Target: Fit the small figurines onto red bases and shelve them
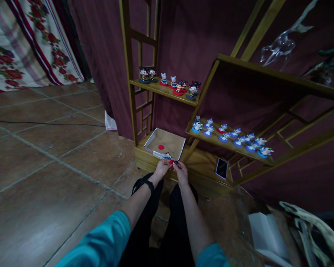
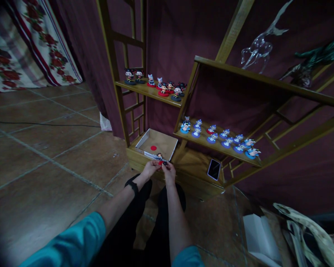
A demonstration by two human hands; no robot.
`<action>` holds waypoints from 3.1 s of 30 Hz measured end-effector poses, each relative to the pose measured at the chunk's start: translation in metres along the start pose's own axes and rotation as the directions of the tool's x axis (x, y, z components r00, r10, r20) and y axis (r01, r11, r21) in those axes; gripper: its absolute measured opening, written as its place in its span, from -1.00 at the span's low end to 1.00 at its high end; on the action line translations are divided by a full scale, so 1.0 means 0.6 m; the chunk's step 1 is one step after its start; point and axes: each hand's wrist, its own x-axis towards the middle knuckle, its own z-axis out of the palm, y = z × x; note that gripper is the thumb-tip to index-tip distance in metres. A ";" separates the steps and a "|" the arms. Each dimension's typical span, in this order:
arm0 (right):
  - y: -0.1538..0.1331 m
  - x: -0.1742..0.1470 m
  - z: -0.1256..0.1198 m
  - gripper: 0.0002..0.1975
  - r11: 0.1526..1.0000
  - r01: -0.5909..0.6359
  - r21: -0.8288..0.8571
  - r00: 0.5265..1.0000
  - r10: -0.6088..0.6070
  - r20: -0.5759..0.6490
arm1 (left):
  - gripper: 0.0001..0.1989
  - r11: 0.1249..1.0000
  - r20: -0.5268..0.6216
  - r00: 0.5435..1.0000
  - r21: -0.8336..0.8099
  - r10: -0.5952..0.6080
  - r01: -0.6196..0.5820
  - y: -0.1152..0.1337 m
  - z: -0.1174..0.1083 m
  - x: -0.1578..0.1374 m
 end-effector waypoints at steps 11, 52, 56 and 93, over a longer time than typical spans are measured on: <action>0.007 0.002 -0.007 -0.60 0.984 -0.131 0.120 0.990 0.136 -0.036 | -0.84 0.993 -0.033 0.996 -0.085 -0.079 0.076 -0.002 -0.005 -0.002; -0.001 -0.009 0.002 -0.45 0.997 0.020 0.081 0.990 -0.031 0.137 | -0.81 0.977 0.143 0.980 -0.140 -0.138 0.158 0.007 -0.013 -0.001; 0.002 -0.008 0.002 -0.43 0.996 0.008 0.094 0.988 -0.023 0.152 | -0.82 0.983 0.135 0.983 -0.123 -0.121 0.138 0.008 -0.013 -0.002; -0.024 -0.019 0.006 -0.58 0.945 -0.140 0.297 0.988 0.113 0.105 | -0.70 1.000 0.012 1.000 0.005 0.021 -0.021 -0.013 -0.014 0.004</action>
